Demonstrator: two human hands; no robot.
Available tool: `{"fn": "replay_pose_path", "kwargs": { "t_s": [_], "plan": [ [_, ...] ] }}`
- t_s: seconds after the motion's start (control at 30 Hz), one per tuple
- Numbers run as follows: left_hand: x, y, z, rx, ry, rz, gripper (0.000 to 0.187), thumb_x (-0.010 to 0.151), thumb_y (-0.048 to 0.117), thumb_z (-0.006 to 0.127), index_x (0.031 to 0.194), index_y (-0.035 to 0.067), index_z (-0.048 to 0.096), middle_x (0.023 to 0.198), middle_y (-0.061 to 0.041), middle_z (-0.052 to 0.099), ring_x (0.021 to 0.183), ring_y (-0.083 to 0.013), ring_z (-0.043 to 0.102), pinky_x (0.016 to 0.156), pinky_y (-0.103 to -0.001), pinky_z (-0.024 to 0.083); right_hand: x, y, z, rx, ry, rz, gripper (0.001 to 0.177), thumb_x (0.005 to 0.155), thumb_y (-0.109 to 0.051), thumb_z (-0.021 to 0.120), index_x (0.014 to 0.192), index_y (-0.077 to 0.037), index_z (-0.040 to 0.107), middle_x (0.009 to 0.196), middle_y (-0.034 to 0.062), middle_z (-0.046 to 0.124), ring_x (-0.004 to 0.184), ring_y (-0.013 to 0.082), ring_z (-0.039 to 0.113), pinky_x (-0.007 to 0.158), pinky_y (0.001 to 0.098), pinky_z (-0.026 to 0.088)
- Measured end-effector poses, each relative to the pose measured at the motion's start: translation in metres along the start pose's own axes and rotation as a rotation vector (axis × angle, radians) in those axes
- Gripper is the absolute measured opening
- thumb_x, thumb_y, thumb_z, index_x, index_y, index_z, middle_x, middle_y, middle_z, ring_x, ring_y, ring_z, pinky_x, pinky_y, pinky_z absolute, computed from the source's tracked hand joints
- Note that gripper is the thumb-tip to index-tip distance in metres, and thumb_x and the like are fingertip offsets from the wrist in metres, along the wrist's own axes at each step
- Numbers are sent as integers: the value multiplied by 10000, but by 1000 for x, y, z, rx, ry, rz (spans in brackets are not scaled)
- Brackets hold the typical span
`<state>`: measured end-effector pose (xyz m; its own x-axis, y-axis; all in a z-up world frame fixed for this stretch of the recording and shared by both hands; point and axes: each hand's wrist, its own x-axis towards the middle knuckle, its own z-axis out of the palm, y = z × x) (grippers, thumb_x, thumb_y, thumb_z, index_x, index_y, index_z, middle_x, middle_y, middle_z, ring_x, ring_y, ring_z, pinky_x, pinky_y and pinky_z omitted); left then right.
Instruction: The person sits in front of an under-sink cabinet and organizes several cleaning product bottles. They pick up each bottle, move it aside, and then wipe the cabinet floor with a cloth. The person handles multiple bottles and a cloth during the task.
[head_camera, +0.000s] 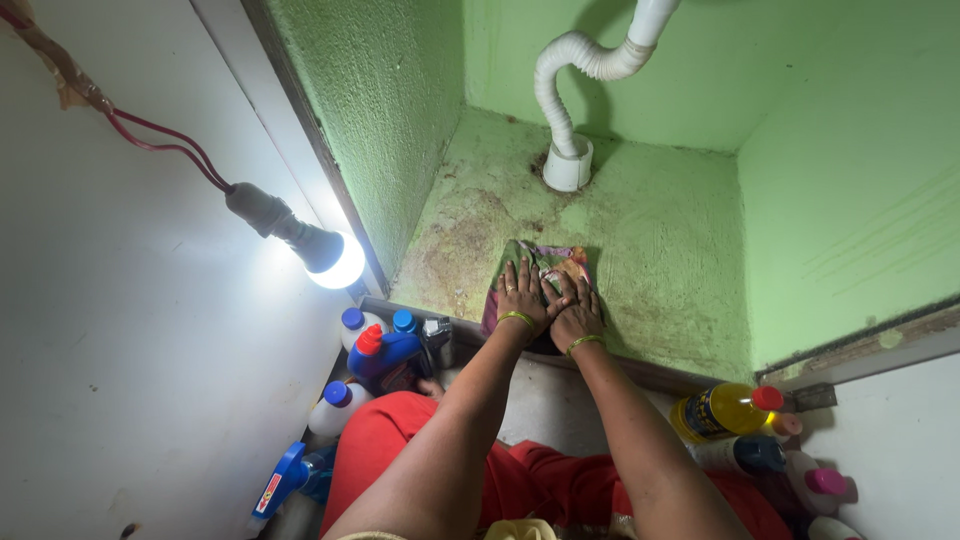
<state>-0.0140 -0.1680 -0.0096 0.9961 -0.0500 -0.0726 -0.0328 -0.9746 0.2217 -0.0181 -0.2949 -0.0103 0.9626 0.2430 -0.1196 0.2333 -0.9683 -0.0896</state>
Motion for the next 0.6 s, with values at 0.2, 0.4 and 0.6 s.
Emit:
{"fn": "replay_pose_path", "kwargs": {
  "t_s": [0.2, 0.4, 0.6],
  "plan": [
    [16, 0, -2, -9, -32, -19, 1122, 878, 870, 208, 1634, 47, 108, 1722, -158, -5, 1569, -424, -42, 1242, -542, 39, 18, 5, -6, 2, -26, -55, 692, 978, -282, 459, 1613, -400, 211, 1727, -18, 50, 1587, 325, 16, 1272, 516, 67],
    [45, -3, -6, 6, -25, -26, 1100, 895, 855, 204, 1636, 47, 114, 1726, -154, -5, 1572, -425, -43, 1248, -541, 37, 47, 8, -17, -5, -47, -61, 705, 979, -267, 462, 1619, -401, 198, 1728, -23, 44, 1589, 317, 9, 1274, 511, 82],
    [80, -1, -7, 22, -64, -63, 1044, 915, 829, 190, 1642, 83, 118, 1730, -135, -3, 1574, -415, -42, 1248, -535, 37, 81, 17, -24, -47, -71, -77, 714, 984, -271, 452, 1620, -410, 161, 1725, -43, 11, 1587, 305, -13, 1274, 496, 72]
  ]
}}
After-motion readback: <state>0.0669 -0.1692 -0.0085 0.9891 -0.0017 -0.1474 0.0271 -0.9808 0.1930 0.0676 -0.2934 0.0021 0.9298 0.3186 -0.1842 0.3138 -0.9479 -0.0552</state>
